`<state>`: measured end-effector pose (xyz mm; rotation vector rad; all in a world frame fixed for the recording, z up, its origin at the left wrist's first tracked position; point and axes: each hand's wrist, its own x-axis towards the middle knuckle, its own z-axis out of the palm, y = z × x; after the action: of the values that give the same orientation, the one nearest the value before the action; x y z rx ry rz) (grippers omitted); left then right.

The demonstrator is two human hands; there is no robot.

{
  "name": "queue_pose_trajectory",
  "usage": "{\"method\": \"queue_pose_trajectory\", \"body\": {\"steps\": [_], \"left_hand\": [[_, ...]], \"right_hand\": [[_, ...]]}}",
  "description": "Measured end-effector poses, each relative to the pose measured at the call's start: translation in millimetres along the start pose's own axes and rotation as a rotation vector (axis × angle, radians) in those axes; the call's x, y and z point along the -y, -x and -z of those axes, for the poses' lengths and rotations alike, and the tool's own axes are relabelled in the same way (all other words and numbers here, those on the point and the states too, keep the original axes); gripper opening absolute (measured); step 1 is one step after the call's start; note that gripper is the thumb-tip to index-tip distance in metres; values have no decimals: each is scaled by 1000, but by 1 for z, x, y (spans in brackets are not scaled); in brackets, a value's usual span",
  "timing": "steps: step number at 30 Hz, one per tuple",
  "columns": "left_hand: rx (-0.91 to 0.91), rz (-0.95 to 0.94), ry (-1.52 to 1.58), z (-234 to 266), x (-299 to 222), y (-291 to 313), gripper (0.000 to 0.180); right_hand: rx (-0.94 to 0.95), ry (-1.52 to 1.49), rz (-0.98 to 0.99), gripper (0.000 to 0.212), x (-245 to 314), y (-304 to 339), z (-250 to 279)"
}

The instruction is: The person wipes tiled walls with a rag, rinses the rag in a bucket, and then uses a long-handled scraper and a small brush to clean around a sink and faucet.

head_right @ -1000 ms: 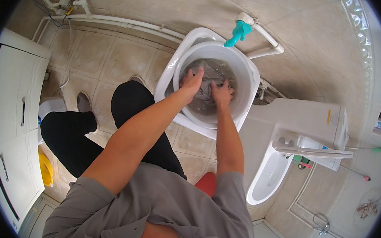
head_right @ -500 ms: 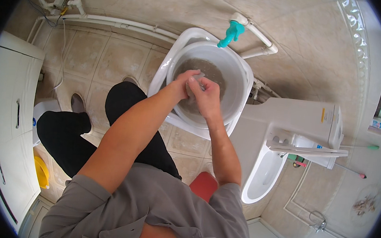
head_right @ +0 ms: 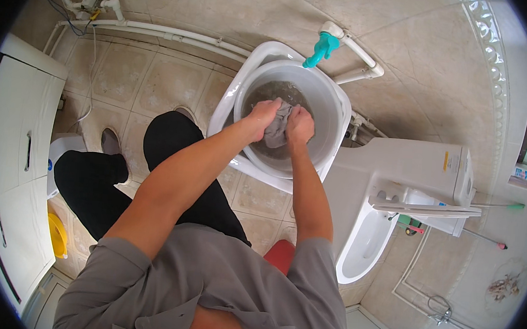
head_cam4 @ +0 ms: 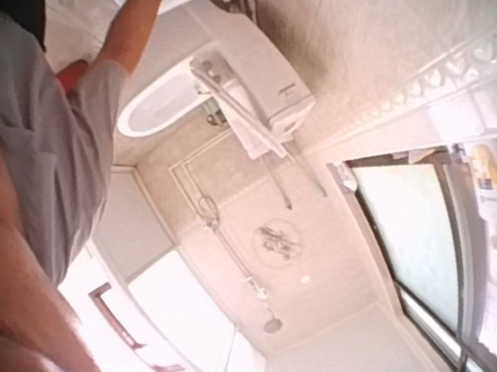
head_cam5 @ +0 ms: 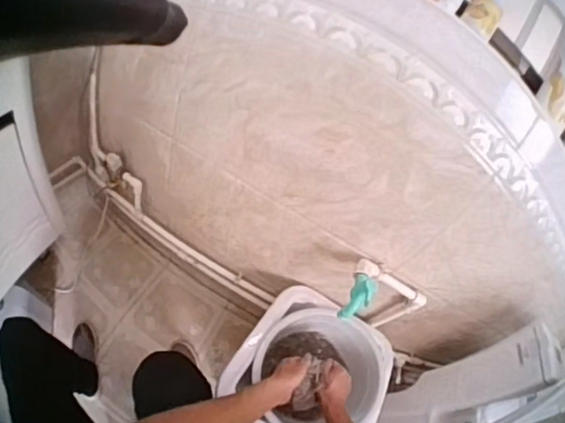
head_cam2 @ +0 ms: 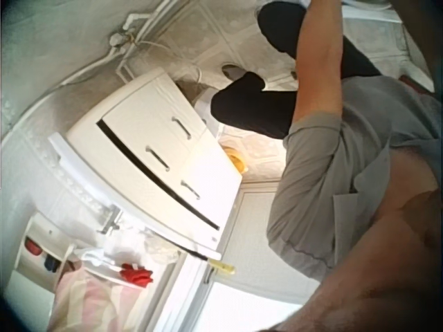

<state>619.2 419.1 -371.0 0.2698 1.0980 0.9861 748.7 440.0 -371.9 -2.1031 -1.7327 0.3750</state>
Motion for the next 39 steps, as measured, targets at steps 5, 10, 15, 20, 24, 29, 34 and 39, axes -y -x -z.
{"method": "queue_pose_trajectory", "body": {"steps": [5, 10, 15, 20, 24, 29, 34, 39], "left_hand": [[-163, 3, -170, 22, 1, -9, 63], [-86, 246, -14, -27, 2, 12, 94], [-129, 288, 141, 16, -10, 8, 92], [98, 324, 430, 28, 6, -27, 37], [167, 142, 467, 17, 19, -27, 34], [-87, 224, 263, -10, 2, -3, 31], [103, 160, 406, -3, 17, -21, 31], [16, -108, 10, -16, 8, 5, 44]], "right_hand": [[2, 272, -127, 51, -46, -11, -35], [118, -169, -45, 35, -147, -26, -56], [611, -696, -251, 21, 29, 35, 27], [547, -697, -17, 24, 78, 60, 76], [436, -680, 10, 28, 88, 63, 80], [162, -419, 78, 31, 81, 60, 58], [-108, -375, 191, 33, 54, 25, 22], [4, 11, -11, 39, -18, -8, -3]]}}
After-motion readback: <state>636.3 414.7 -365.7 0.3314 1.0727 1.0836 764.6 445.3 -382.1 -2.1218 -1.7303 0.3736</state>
